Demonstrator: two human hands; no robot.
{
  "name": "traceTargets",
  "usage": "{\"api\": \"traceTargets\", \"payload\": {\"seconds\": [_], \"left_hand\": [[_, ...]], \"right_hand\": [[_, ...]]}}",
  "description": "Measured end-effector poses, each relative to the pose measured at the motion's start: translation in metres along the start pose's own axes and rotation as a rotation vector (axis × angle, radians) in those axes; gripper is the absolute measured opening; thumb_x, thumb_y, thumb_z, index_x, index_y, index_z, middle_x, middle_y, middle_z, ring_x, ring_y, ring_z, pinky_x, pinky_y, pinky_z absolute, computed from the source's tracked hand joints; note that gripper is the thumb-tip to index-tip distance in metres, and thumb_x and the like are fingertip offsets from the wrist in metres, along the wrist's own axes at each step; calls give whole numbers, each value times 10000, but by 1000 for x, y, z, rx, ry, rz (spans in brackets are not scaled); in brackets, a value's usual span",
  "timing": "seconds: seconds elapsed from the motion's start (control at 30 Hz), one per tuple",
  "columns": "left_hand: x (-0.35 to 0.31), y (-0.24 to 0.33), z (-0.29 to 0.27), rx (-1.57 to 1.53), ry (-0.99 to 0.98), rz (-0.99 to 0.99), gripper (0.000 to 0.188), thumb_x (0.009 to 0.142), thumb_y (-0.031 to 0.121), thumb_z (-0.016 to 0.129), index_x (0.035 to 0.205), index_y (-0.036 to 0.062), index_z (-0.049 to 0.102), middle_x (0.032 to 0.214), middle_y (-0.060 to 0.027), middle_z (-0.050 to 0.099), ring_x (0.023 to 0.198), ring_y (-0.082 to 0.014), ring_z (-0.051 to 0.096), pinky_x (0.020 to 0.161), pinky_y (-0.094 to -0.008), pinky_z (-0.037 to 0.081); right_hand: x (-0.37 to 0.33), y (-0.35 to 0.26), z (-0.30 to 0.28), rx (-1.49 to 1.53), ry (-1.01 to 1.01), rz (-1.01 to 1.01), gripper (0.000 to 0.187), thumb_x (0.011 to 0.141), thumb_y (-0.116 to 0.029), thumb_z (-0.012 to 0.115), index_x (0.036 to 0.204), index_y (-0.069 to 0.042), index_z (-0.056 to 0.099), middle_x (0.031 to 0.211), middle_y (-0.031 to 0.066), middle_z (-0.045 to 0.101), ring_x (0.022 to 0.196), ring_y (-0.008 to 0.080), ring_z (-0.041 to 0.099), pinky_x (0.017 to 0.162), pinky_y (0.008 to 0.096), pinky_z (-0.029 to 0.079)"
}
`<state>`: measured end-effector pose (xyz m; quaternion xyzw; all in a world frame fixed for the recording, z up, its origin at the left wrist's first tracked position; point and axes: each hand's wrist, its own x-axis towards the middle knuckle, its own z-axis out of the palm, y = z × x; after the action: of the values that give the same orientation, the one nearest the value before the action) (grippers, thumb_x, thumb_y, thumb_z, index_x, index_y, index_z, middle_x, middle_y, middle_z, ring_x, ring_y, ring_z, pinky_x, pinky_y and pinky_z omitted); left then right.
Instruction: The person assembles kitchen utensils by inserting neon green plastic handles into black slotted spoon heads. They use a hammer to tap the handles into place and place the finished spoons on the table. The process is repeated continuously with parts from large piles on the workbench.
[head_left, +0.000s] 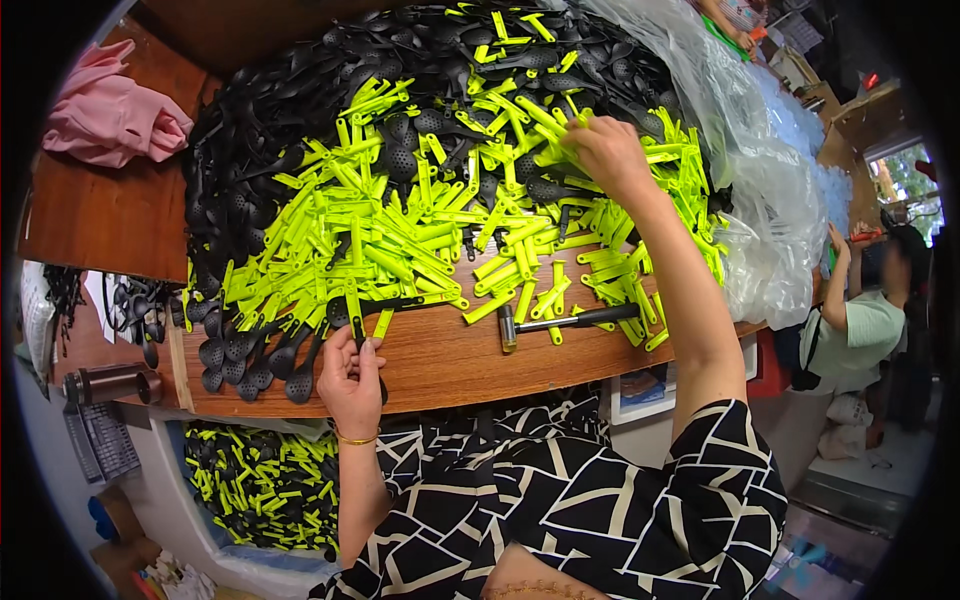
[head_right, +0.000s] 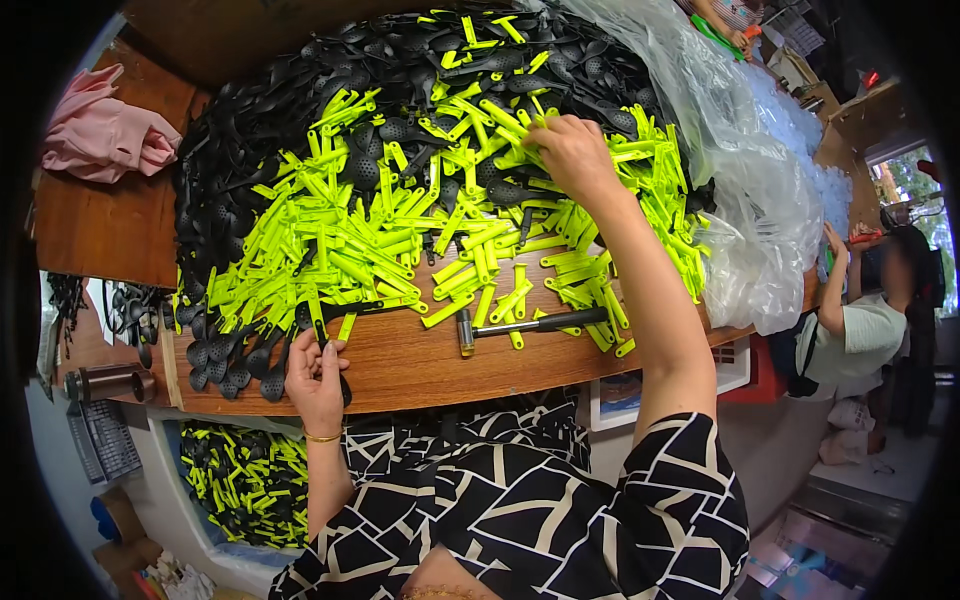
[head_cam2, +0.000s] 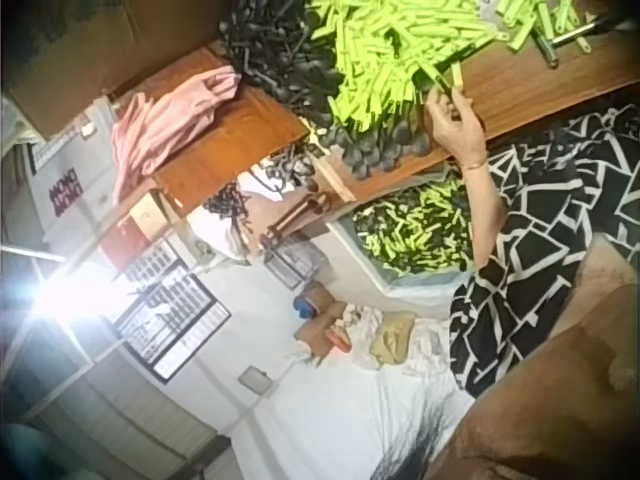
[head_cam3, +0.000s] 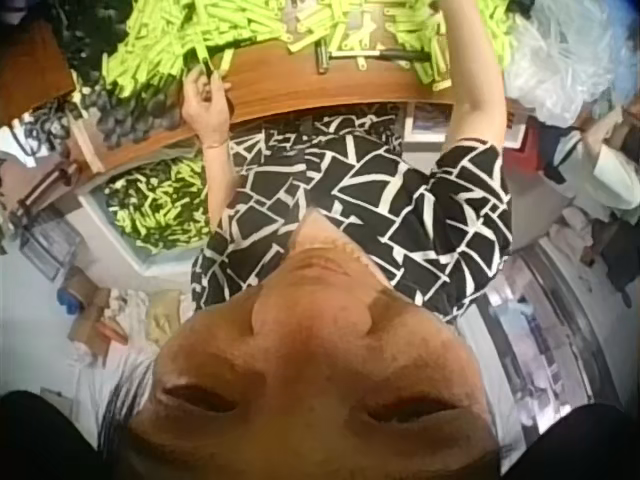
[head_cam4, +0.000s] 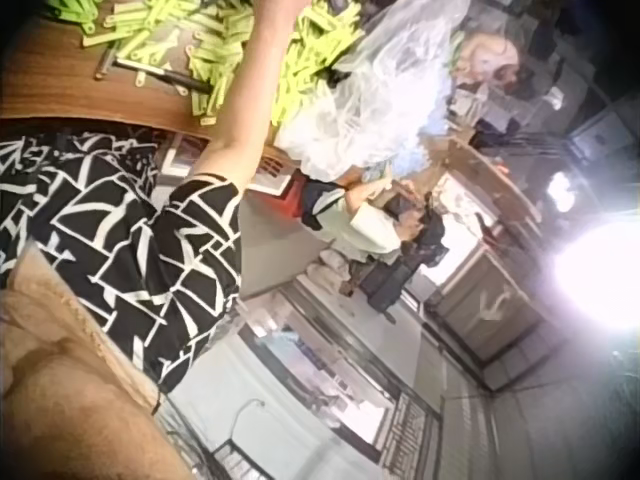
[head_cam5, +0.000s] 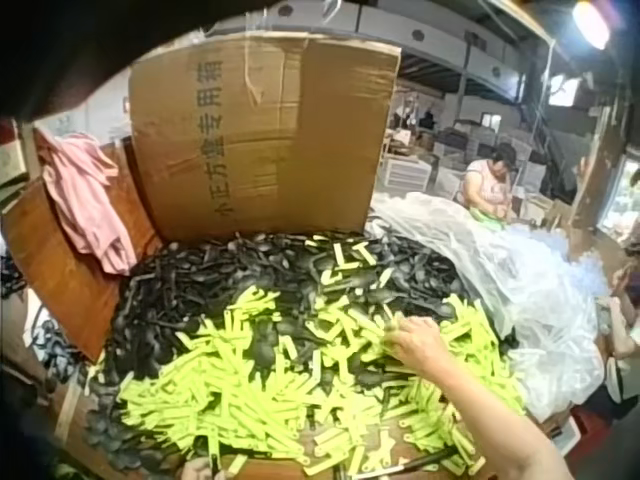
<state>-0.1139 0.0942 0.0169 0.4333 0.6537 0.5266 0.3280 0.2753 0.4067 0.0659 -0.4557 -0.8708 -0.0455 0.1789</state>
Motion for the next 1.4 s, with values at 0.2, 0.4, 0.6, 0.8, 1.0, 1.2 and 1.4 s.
{"api": "traceTargets", "payload": {"seconds": [0.2,0.4,0.6,0.8,1.0,1.2,1.4], "left_hand": [[2,1,1,10,-40,-18,297,1062,50,624,1336,-46,563,1026,-113,764,784,-76,679,718,-217,559],[1,0,-4,-126,-63,-57,284,1059,37,625,1327,-38,568,1049,-121,764,814,-82,688,746,-219,565],[-9,29,12,-359,-228,-207,280,1067,35,613,1332,-24,542,1117,-146,756,817,-75,675,767,-228,568],[-16,45,41,-361,-311,-172,296,1077,79,624,1352,6,544,1183,-130,757,837,-54,627,768,-207,524],[-14,46,42,-366,-322,-178,301,1093,100,598,1369,-2,539,1192,-111,760,829,-55,598,792,-210,497],[-8,49,46,-432,-411,-217,303,1101,102,584,1374,-19,538,1213,-140,757,767,-99,683,703,-225,542],[-9,58,46,-451,-513,-243,336,1092,68,570,1415,-25,556,1217,-125,744,854,-112,715,734,-235,578]], "right_hand": [[-66,-2,-37,-49,174,41,209,850,-66,723,999,-180,814,1187,10,754,1199,257,652,1086,452,416],[-77,-21,-70,-71,-185,15,173,833,-83,678,829,-172,826,1266,7,749,1257,262,630,1122,474,393],[-18,-47,-69,144,-38,0,156,924,-89,648,955,-66,799,1145,126,775,1103,336,711,962,460,545],[26,-83,19,15,-85,187,306,918,-299,752,1161,-113,753,969,127,791,907,365,743,838,460,580],[2,-92,24,524,29,364,297,931,-201,742,1207,-92,747,1043,141,799,960,293,767,877,384,579],[-52,-161,-25,821,-123,42,298,954,-68,756,1245,-125,791,964,93,755,880,224,727,811,315,564],[-64,-209,-56,914,-330,-172,293,936,-53,752,1225,-95,780,1063,77,721,940,229,703,783,347,553]]}}
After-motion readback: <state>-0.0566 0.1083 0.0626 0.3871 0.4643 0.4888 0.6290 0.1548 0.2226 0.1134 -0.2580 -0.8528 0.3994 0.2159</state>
